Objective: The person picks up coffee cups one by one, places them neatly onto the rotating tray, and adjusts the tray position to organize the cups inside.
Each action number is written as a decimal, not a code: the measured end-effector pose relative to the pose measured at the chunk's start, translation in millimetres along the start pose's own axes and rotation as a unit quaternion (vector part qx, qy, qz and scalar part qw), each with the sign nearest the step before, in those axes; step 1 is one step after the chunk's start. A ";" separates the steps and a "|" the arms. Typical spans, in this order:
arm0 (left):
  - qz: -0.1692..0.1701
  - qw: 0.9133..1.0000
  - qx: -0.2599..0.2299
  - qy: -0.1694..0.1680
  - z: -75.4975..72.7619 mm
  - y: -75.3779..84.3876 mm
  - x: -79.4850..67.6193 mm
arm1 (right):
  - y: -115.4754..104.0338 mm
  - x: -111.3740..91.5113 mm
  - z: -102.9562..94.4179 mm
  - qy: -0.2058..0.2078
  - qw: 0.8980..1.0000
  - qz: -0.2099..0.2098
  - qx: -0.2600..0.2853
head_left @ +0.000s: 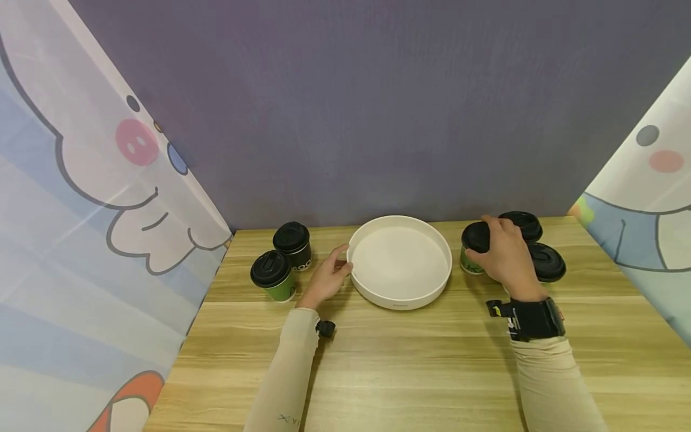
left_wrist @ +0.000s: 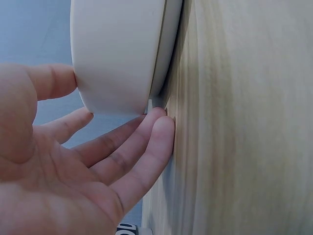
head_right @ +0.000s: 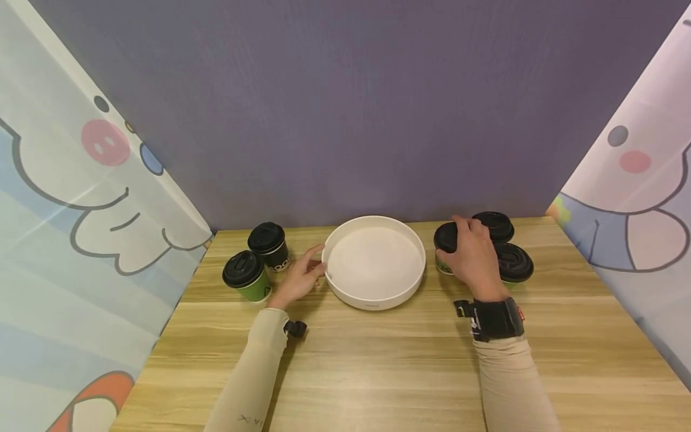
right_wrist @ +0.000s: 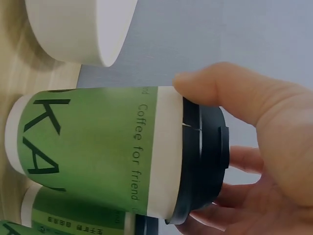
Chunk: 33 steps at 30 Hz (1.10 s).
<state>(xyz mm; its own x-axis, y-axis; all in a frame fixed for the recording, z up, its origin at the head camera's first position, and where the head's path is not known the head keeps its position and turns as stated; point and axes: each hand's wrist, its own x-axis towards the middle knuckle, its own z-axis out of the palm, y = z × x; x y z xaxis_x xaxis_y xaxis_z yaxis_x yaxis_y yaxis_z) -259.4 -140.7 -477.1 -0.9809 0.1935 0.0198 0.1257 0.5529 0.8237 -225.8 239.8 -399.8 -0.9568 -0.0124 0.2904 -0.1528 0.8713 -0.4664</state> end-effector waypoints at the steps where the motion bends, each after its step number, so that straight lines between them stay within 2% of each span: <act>1: 0.001 1.000 0.000 0.001 -0.1 0.4 -0.1 | -0.8 0.0 -1.0 0.001 1.000 0.000 0.003; 9: -0.009 1.000 -0.003 -0.006 -2.2 1.7 -0.2 | -7.2 -1.6 -8.2 0.025 0.999 -0.012 0.019; 18: -0.011 1.000 0.001 -0.010 -1.0 -1.1 -2.5 | -11.3 -7.3 -10.9 0.084 0.995 -0.040 0.023; 26: -0.014 1.000 0.001 -0.012 -0.9 0.1 -3.5 | -19.7 -7.8 -10.2 0.146 0.986 -0.068 0.047; 33: -0.013 1.000 0.002 -0.010 -0.1 0.5 -2.9 | -29.2 -7.0 -7.5 0.142 0.983 -0.092 0.074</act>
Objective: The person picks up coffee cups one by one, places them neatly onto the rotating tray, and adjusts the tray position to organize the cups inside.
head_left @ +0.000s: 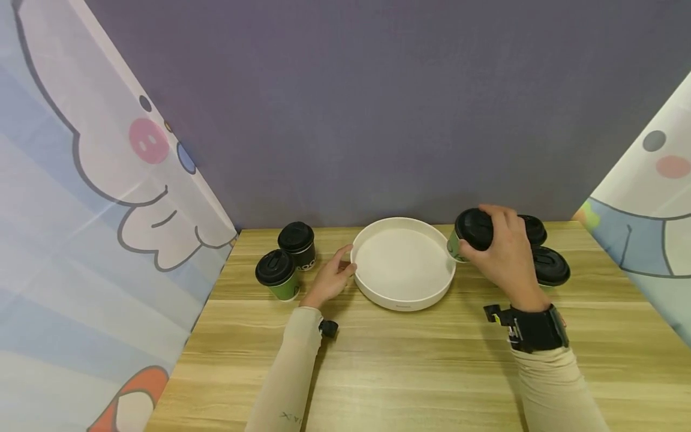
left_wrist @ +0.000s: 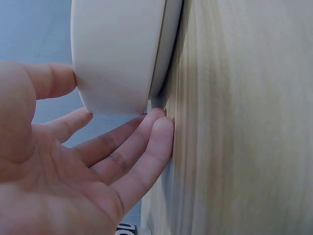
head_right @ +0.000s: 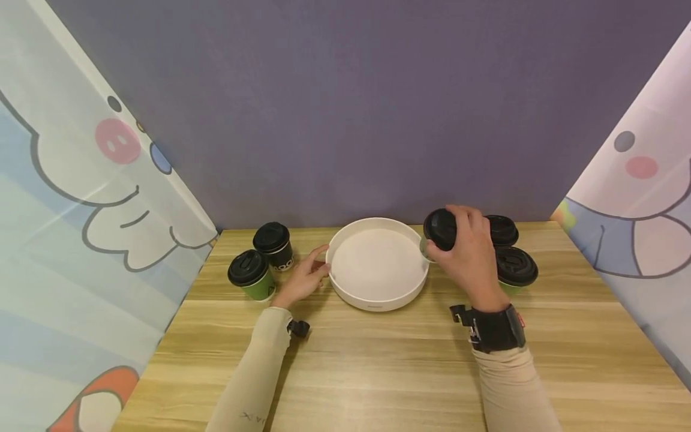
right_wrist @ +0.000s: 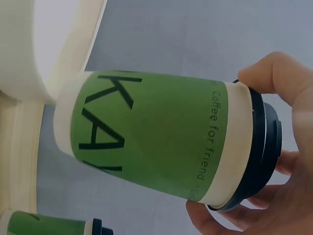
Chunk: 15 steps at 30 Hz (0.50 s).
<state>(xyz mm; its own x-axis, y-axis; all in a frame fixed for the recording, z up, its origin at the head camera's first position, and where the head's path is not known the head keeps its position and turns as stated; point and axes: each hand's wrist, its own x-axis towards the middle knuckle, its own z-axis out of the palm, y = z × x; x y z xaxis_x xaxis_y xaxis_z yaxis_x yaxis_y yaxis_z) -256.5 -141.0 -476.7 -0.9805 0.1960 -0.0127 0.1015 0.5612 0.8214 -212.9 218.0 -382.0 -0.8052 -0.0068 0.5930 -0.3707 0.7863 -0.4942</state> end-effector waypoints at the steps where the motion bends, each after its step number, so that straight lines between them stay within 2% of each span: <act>1: -0.001 1.000 -0.001 0.000 0.2 0.1 -0.2 | -1.3 -0.2 1.3 -0.003 1.000 -0.003 0.004; 9: 0.004 1.000 0.003 -0.006 -1.6 -0.4 0.0 | -10.5 -2.1 16.4 -0.015 0.999 -0.029 0.029; 15: 0.012 0.999 0.023 -0.018 -2.9 -1.8 0.6 | -15.0 -3.9 25.8 -0.025 0.998 -0.036 0.038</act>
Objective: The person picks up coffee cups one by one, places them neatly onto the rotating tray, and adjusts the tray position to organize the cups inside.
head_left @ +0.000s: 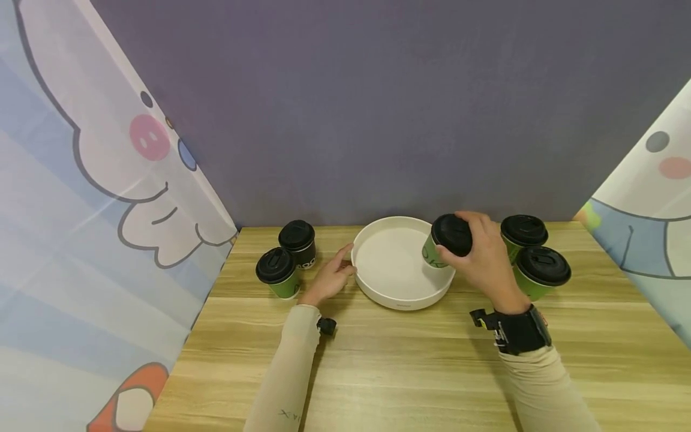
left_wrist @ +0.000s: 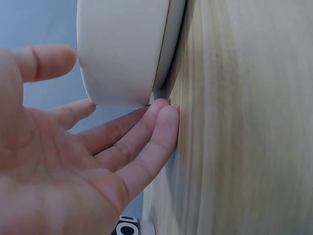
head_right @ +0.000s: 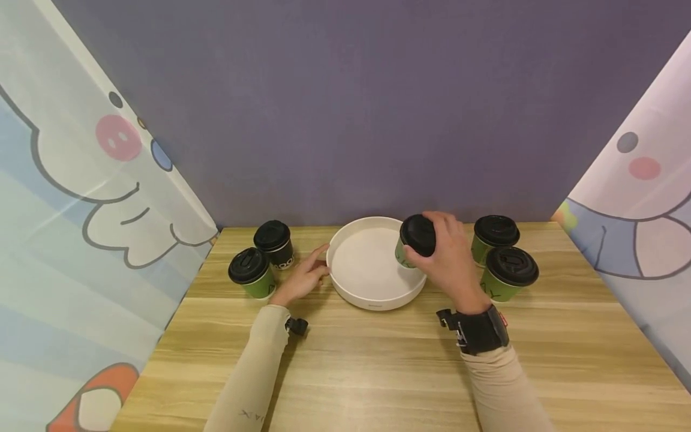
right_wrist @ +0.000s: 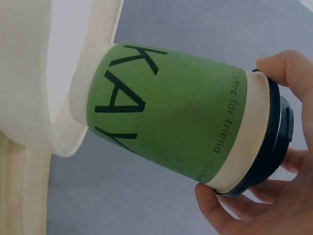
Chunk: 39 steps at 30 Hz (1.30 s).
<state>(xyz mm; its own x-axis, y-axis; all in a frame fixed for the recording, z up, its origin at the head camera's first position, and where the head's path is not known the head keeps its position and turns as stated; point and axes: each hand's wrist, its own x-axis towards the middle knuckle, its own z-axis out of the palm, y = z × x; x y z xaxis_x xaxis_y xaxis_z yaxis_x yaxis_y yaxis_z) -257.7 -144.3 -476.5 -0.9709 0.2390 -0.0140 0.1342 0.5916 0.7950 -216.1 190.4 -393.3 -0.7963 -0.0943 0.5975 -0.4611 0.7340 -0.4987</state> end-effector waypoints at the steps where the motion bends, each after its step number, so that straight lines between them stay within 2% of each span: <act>1: 0.003 1.000 0.003 -0.003 -0.2 -0.4 0.6 | -0.8 -0.2 1.3 -0.002 1.000 0.000 0.001; 14: 0.016 1.000 -0.003 -0.020 -2.9 1.7 0.7 | -10.0 -0.1 20.8 -0.041 0.999 -0.011 0.003; 19: 0.019 0.999 -0.001 -0.026 -4.0 1.7 0.0 | -13.1 -1.8 29.0 -0.063 0.998 -0.013 0.022; 26: 0.018 0.999 0.001 -0.031 -4.8 2.6 -1.0 | -15.4 -5.0 39.0 -0.072 0.996 -0.040 0.029; 39: 0.016 0.999 -0.010 -0.037 -4.8 2.1 -0.7 | -26.5 -11.3 54.0 -0.099 0.992 -0.064 0.036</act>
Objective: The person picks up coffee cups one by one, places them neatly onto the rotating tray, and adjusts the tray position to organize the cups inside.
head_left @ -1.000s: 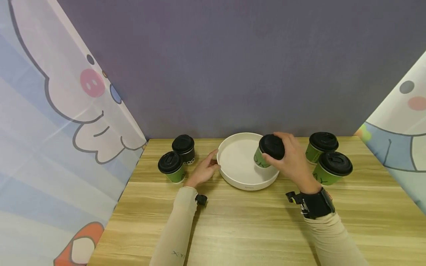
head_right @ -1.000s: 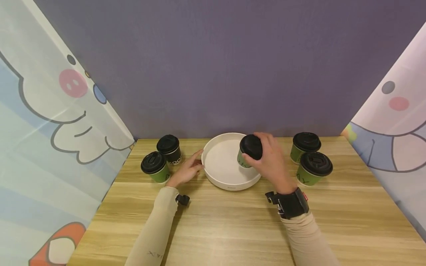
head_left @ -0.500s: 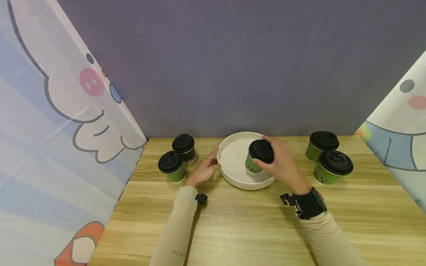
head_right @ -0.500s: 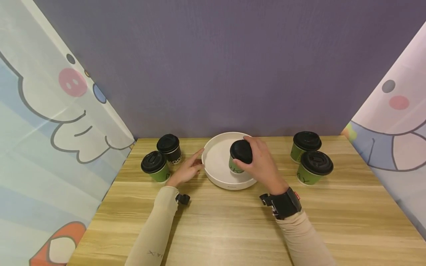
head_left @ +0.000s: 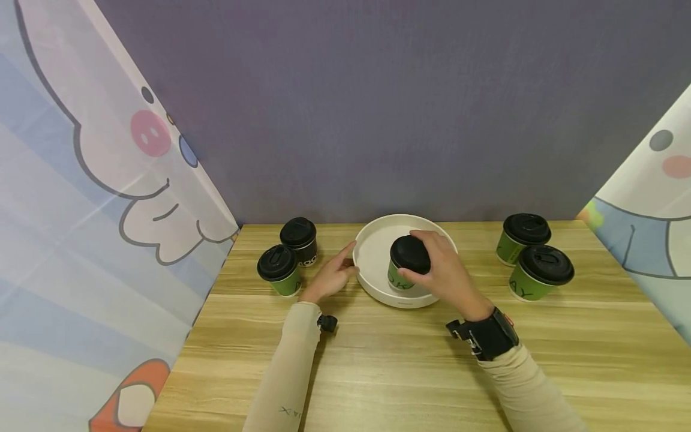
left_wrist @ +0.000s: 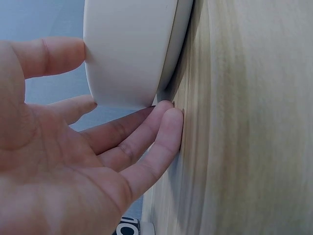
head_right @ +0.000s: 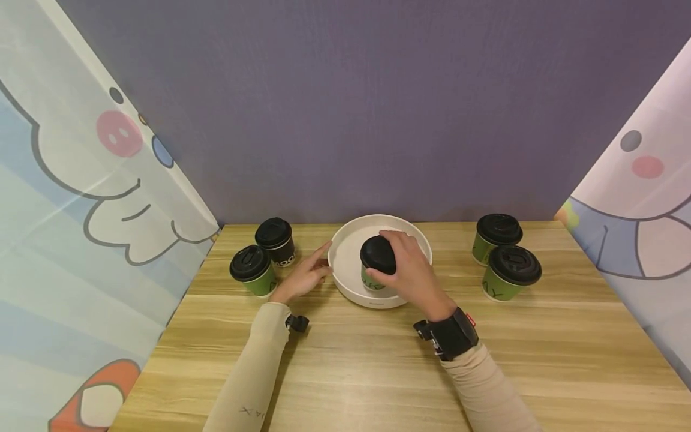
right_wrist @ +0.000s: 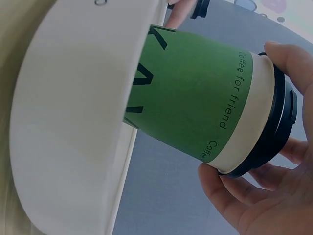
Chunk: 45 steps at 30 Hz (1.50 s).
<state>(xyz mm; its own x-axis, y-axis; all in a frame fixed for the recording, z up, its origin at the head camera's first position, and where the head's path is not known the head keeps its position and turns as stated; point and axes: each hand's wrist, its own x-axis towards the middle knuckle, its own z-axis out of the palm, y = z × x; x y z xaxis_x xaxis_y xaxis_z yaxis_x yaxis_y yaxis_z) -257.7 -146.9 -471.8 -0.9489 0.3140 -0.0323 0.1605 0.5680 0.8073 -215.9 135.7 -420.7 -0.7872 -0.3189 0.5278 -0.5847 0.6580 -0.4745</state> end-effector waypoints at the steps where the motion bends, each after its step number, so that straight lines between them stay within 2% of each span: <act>1: 0.000 1.000 -0.001 0.000 -0.1 0.3 0.0 | -1.0 -0.2 1.1 -0.002 1.000 -0.001 0.002; 11: 0.002 1.000 0.008 0.005 0.2 -1.6 0.9 | -7.7 -1.6 10.9 -0.032 0.999 -0.007 -0.014; 18: 0.006 1.000 0.009 -0.001 -1.6 -0.1 -1.1 | -9.9 -2.5 13.3 -0.064 0.998 0.007 -0.010; 29: -0.004 1.000 0.002 0.000 -1.2 0.0 -2.9 | -11.4 -3.4 11.6 -0.075 0.997 0.010 -0.004; 45: 0.008 1.000 -0.010 -0.003 -1.7 0.0 -2.4 | -11.6 -4.3 12.0 -0.073 0.997 0.009 -0.010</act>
<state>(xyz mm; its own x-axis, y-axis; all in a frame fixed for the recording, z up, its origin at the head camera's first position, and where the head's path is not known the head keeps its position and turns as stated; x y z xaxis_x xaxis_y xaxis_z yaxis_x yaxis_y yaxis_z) -255.9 -148.9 -470.8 -0.9448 0.3269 -0.0228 0.1696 0.5472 0.8196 -208.1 121.3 -426.0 -0.8180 -0.4020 0.4114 -0.5680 0.6773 -0.4676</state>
